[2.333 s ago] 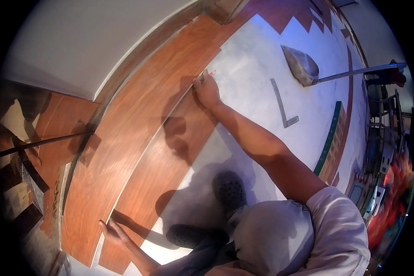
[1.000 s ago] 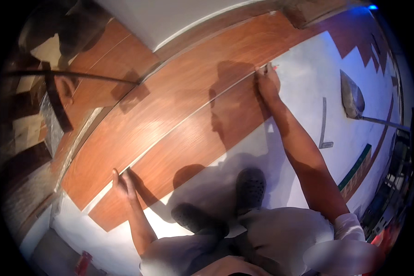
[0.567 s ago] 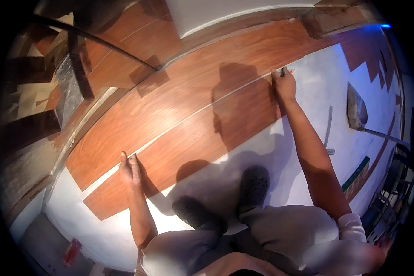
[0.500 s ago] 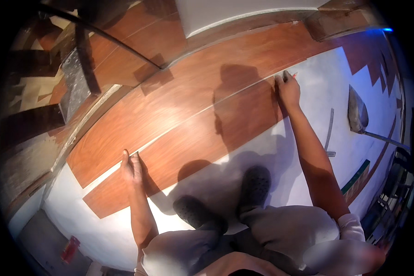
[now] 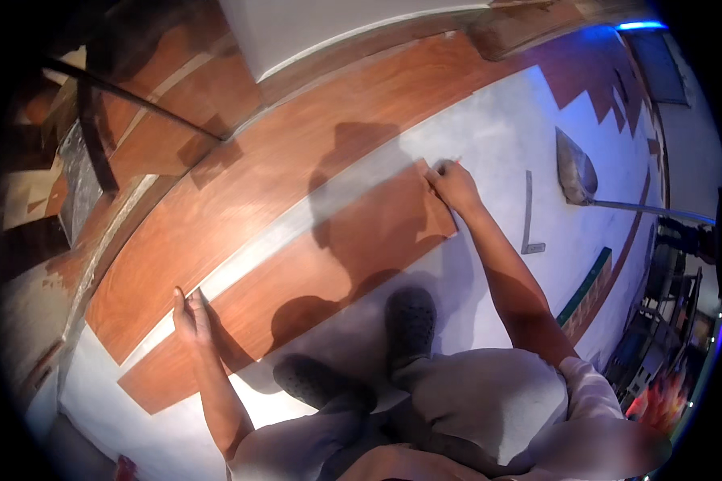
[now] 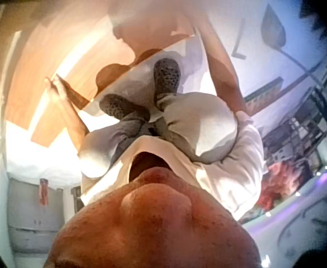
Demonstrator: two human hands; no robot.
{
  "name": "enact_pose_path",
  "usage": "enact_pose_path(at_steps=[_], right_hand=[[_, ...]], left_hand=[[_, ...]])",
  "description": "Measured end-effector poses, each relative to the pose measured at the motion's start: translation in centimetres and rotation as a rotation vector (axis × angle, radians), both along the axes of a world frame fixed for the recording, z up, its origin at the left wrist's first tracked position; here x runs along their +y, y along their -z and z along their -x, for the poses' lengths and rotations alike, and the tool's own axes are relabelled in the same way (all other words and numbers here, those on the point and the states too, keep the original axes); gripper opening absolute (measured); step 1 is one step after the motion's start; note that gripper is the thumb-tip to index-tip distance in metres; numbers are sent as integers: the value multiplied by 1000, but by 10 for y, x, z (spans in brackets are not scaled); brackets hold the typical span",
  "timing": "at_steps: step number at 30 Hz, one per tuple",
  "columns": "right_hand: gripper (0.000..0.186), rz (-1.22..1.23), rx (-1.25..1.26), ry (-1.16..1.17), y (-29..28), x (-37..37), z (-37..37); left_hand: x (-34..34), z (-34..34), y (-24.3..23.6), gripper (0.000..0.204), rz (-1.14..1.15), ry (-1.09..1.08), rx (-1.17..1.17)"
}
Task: The person positions and aligns wood-patterned laminate planks on a floor, marks them with a pencil and a square, and hammers them into place using a tapping block.
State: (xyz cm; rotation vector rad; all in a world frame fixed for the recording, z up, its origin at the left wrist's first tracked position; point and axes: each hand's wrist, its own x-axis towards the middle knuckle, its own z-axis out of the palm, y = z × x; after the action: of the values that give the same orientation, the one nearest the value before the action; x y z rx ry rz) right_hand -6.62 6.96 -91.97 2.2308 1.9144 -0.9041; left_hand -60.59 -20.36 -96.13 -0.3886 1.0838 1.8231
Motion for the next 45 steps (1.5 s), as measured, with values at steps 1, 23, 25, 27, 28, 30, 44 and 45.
enact_pose_path(at_steps=[1, 23, 25, 27, 28, 30, 44, 45], right_hand=[[41, -21, -26, -42, 1, -6, -7], [52, -627, -148, -442, 29, 90, -17], [52, -607, -110, -445, 28, 90, -9], [52, -615, -121, -443, 28, 89, -8], [52, -617, -130, -442, 28, 88, -10], [52, -618, -124, -432, 27, 89, -11], [47, -690, -68, -443, 45, 92, -41], [46, -663, -94, -448, 43, 94, -25]], left_hand=[[-20, 20, 22, 23, -86, 126, -39], [11, -2, 0, 28, -8, -164, -31], [2, 5, 3, 30, -14, -149, -13], [2, 7, 5, 30, -13, -144, 3], [5, 3, 5, 30, -4, -147, 13], [6, 3, 4, 30, 2, -140, 25], [-9, 3, 30, 27, 182, 363, 407], [-19, 9, 32, 28, 124, 332, 437]])
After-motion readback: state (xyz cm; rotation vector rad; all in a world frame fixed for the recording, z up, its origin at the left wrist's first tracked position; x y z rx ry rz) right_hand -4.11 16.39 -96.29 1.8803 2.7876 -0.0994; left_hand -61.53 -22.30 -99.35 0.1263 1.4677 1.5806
